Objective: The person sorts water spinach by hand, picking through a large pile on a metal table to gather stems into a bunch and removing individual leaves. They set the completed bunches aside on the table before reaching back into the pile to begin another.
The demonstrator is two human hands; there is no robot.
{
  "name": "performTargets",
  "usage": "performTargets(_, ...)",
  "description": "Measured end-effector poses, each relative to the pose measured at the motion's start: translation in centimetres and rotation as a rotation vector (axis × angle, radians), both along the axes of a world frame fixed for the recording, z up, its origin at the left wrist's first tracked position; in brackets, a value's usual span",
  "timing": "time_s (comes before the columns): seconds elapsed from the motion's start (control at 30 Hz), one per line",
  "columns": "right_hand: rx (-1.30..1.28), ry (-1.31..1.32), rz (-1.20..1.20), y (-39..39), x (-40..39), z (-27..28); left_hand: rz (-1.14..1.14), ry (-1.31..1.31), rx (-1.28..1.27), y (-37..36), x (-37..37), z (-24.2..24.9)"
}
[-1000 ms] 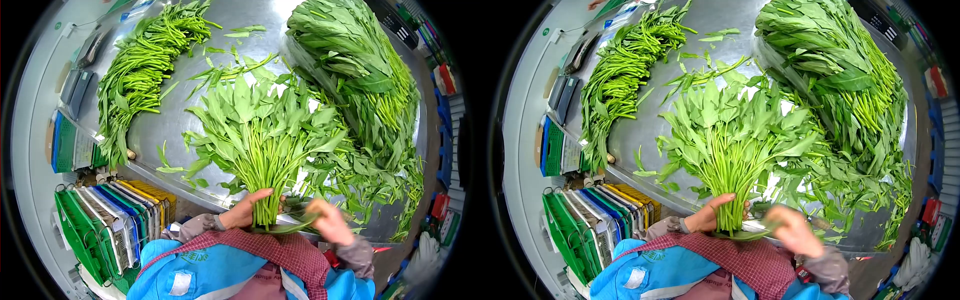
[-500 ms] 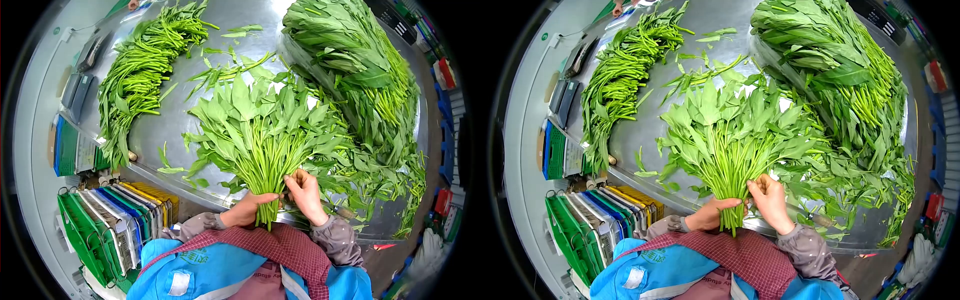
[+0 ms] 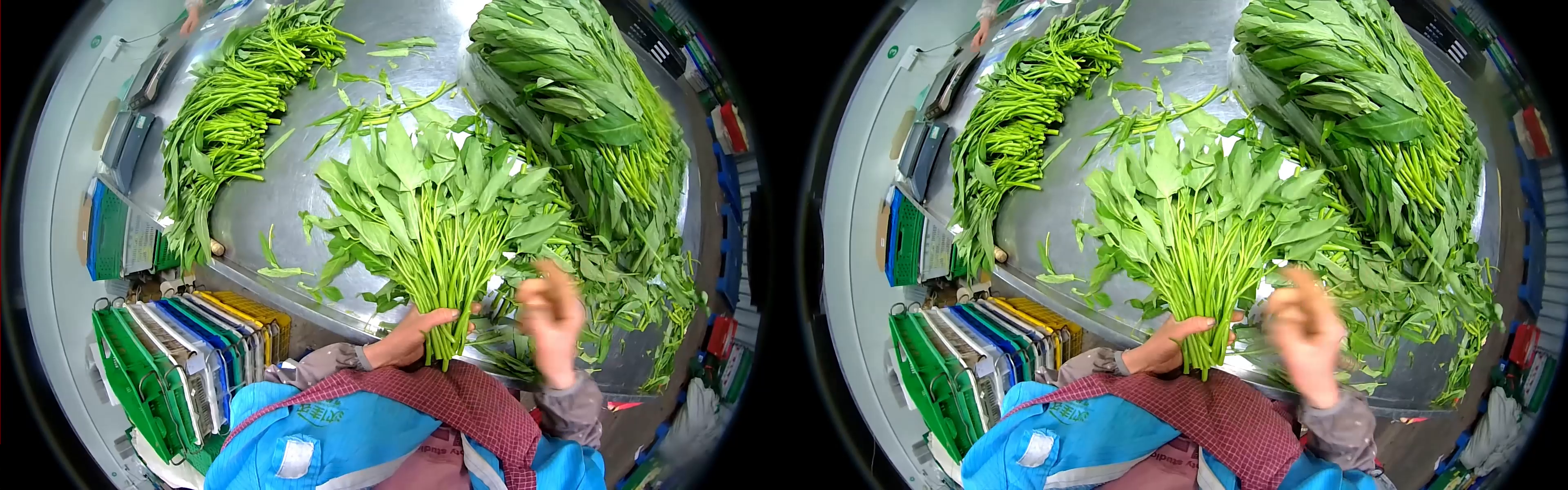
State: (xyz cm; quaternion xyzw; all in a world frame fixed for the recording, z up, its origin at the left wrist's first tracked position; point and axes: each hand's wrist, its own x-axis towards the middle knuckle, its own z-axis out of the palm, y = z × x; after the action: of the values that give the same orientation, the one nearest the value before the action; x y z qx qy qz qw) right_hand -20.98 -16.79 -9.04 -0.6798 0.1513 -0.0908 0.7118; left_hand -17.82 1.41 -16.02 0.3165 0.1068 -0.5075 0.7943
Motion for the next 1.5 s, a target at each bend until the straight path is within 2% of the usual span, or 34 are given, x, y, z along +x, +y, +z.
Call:
performTargets(0.07, -0.725, -0.098, 0.345, 2.1, 1.6, -0.8, 0.013, 0.033, 0.041, 0.3, -0.4, -0.6)
performTargets(0.13, -0.822, -0.028, 0.304, 2.2, 1.6, -3.0, 0.030, 0.070, 0.088, 0.8, -0.6, -0.7)
performTargets(0.17, -0.920, 0.038, 0.262, 2.1, 1.7, -3.7, 0.058, 0.136, 0.004, 1.1, -0.5, -0.5)
performTargets(0.27, -0.767, 0.173, 0.281, 2.3, 1.3, -3.3, 0.113, 0.205, -0.121, 1.6, -0.9, -0.6)
performTargets(0.37, -0.774, 0.209, 0.264, 2.4, 1.6, -2.8, 0.116, 0.223, -0.144, 1.3, -0.7, -0.7)
performTargets(0.6, -0.804, 0.216, 0.212, 3.8, 2.6, -2.7, 0.064, 0.272, -0.016, 1.9, -0.7, -1.0)
performTargets(0.67, -0.925, 0.047, 0.217, 3.9, 2.6, -3.1, 0.066, 0.268, 0.019, 2.0, -0.7, -0.8)
performTargets(0.9, -1.107, -0.001, 0.208, 3.8, 2.5, -3.6, 0.040, 0.300, 0.041, 2.0, -0.7, -1.1)
performTargets(0.97, -1.278, 0.052, 0.311, 3.8, 2.8, -4.3, 0.001, 0.286, 0.022, 2.0, -0.9, -1.8)
performTargets(1.0, -1.275, 0.000, 0.278, 3.8, 3.1, -4.7, 0.057, 0.214, 0.066, 1.7, -1.1, -2.1)
performTargets(1.07, -1.319, 0.034, 0.303, 4.0, 3.0, -4.8, 0.020, 0.270, 0.073, 1.9, -1.2, -2.3)
performTargets(1.17, -1.203, -0.109, 0.179, 3.8, 2.7, -5.4, 0.094, 0.241, 0.075, 1.5, -1.1, -1.8)
performTargets(1.27, -1.136, -0.269, 0.098, 3.3, 1.9, -5.4, 0.071, 0.269, 0.090, 1.6, -1.1, -2.6)
performTargets(1.33, -1.181, -0.259, 0.136, 3.1, 1.5, -5.0, 0.059, 0.262, 0.073, 1.8, -1.2, -3.1)
performTargets(1.5, -1.003, -0.048, 0.246, 3.2, 1.7, -4.9, 0.050, 0.266, 0.091, 1.9, -1.0, -2.2)
